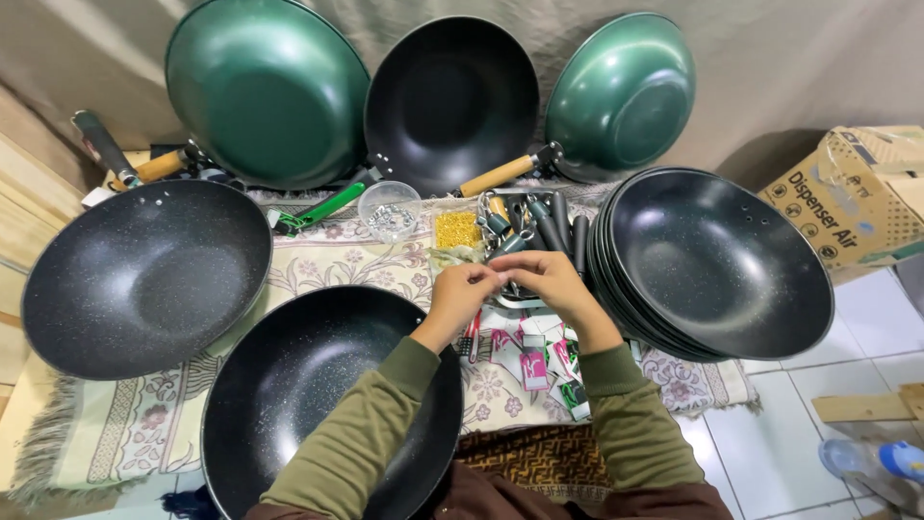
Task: The person is seen attaching handles to various woks and then using a cloth to wipe the inside of one of the woks.
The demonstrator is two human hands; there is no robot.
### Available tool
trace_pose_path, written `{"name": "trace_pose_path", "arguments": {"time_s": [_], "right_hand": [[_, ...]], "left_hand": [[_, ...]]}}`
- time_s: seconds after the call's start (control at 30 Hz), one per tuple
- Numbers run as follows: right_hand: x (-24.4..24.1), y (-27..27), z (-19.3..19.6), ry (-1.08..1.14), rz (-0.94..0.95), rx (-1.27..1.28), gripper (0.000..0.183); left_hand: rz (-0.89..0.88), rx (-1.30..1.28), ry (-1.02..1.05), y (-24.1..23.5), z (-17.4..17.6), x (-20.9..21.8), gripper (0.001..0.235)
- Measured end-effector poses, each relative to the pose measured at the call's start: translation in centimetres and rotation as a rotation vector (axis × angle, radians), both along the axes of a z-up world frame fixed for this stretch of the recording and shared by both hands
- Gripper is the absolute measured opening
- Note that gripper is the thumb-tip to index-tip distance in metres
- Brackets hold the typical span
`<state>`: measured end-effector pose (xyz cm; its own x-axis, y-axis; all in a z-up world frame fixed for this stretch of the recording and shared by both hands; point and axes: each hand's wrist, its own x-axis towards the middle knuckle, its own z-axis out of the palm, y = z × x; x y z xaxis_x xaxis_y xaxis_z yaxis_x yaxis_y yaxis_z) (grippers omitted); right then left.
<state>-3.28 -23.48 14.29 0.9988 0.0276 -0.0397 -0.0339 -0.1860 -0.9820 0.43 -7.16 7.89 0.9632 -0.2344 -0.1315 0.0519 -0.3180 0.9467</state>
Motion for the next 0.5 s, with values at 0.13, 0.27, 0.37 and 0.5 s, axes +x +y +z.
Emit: {"name": "trace_pose_path", "arguments": {"time_s": [0.13, 0.27, 0.37, 0.5], "right_hand": [[-0.9, -1.7, -0.3, 0.021, -0.014, 0.096, 0.026], [-1.3, -3.3, -2.4, 0.048, -0.033, 0.145, 0.029], [-1.1, -4.4, -4.7, 0.069, -0.076, 0.137, 0.026], [-0.9, -5.4, -7.6, 0.119, -0.103, -0.005, 0.017]], "left_hand": [[-0.023, -0.005, 0.02, -1.7, -0.8, 0.2, 0.019], [-0.034, -0.023, 0.045, -2.9, -1.2, -0.3, 0.021], [-0.047, 0.008, 0.044, -3.2, -1.6, -0.4, 0.022], [-0.082, 0.152, -0.048, -3.1, -1.6, -1.5, 0.021]]}}
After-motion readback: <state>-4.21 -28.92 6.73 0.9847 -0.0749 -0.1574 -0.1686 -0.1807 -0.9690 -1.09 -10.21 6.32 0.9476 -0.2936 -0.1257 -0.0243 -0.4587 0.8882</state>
